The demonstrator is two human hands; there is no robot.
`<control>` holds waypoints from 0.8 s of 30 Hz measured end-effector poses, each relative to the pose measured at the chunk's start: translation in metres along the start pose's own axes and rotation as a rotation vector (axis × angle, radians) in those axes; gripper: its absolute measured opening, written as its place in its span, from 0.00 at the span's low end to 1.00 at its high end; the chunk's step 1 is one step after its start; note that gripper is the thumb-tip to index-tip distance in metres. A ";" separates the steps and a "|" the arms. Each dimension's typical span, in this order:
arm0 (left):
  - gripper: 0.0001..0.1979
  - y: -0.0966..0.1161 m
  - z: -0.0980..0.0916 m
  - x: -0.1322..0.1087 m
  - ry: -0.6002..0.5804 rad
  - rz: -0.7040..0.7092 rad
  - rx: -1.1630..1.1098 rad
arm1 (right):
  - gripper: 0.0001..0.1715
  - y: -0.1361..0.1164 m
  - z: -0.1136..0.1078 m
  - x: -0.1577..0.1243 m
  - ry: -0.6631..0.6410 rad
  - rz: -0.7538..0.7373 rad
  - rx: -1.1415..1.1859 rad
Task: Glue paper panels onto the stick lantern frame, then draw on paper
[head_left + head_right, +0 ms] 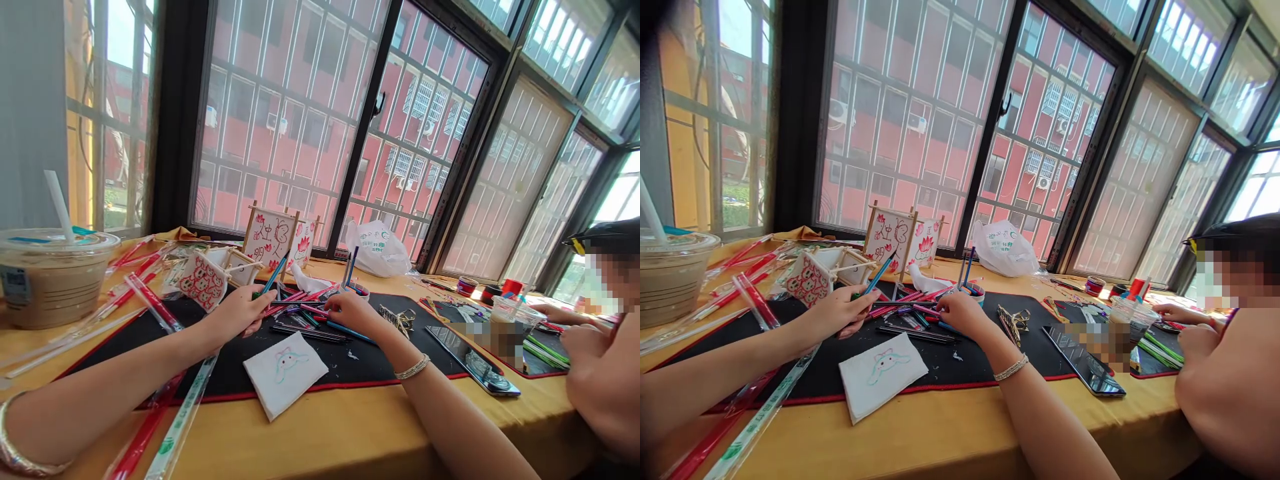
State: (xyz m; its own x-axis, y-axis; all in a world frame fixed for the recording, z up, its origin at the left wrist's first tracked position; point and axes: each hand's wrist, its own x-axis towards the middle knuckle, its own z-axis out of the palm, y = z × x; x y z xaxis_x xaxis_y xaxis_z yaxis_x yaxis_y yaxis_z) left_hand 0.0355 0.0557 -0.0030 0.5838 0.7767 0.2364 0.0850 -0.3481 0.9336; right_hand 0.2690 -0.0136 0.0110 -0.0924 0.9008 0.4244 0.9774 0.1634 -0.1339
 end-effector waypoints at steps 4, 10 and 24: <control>0.20 0.009 -0.001 -0.005 0.112 -0.009 0.019 | 0.13 0.001 0.000 -0.001 0.092 0.012 -0.032; 0.18 0.012 -0.003 -0.005 0.167 -0.031 -0.040 | 0.18 -0.013 0.010 0.009 0.107 -0.120 -0.180; 0.19 0.007 -0.004 -0.001 0.190 0.009 0.055 | 0.11 -0.069 0.064 0.061 0.064 -0.739 -0.633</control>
State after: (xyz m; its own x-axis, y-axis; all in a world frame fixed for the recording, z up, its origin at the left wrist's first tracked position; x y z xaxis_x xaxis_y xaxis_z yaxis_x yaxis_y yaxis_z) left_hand 0.0324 0.0545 0.0043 0.4226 0.8566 0.2961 0.1271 -0.3795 0.9164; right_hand 0.1836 0.0558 -0.0112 -0.7310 0.6315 0.2586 0.6004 0.4150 0.6836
